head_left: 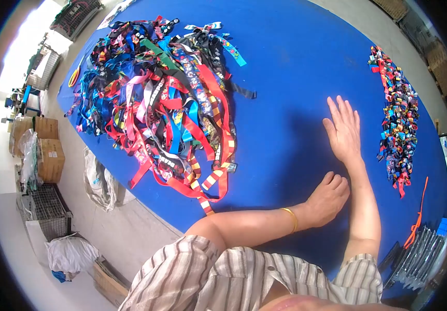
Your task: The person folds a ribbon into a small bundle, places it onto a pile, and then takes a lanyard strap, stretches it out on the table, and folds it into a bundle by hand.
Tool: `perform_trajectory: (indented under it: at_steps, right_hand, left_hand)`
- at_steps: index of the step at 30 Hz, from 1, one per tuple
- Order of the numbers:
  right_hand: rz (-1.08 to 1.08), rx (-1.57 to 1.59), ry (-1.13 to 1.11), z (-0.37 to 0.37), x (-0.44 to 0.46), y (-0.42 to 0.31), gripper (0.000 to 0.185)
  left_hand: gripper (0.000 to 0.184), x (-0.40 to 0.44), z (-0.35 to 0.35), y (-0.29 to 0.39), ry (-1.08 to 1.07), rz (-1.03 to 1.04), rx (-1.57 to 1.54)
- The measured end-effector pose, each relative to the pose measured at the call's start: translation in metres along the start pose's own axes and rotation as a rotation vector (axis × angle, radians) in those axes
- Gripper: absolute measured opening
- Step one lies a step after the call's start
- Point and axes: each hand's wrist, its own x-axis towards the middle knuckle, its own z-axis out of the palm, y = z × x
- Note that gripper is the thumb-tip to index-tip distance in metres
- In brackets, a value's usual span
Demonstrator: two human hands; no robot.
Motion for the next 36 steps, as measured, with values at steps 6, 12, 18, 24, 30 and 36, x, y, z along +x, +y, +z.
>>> perform_trajectory:
  at_steps: [6,12,18,24,30,36]
  right_hand:
    - [0.029,0.012,-0.016,-0.003,-0.002,-0.003,0.06]
    - [0.041,0.013,-0.02,0.0,-0.002,-0.002,0.06]
    - [0.124,-0.051,-0.13,-0.01,0.0,-0.014,0.061]
    - [0.28,0.158,-0.248,-0.016,-0.01,-0.02,0.068]
    - [0.295,0.222,-0.278,-0.033,-0.052,-0.021,0.066]
    - [0.418,0.14,-0.275,-0.043,-0.073,-0.041,0.065]
  left_hand:
    - [0.024,0.001,0.001,0.001,0.018,-0.004,-0.001]
    - [0.024,0.003,0.005,0.001,0.038,-0.01,0.025]
    - [0.039,0.011,0.008,0.003,0.188,-0.089,-0.149]
    - [0.076,0.007,0.012,0.008,-0.028,-0.018,0.277]
    - [0.065,0.001,0.011,0.013,-0.082,0.053,0.303]
    - [0.063,-0.007,0.004,0.015,-0.124,0.103,0.358]
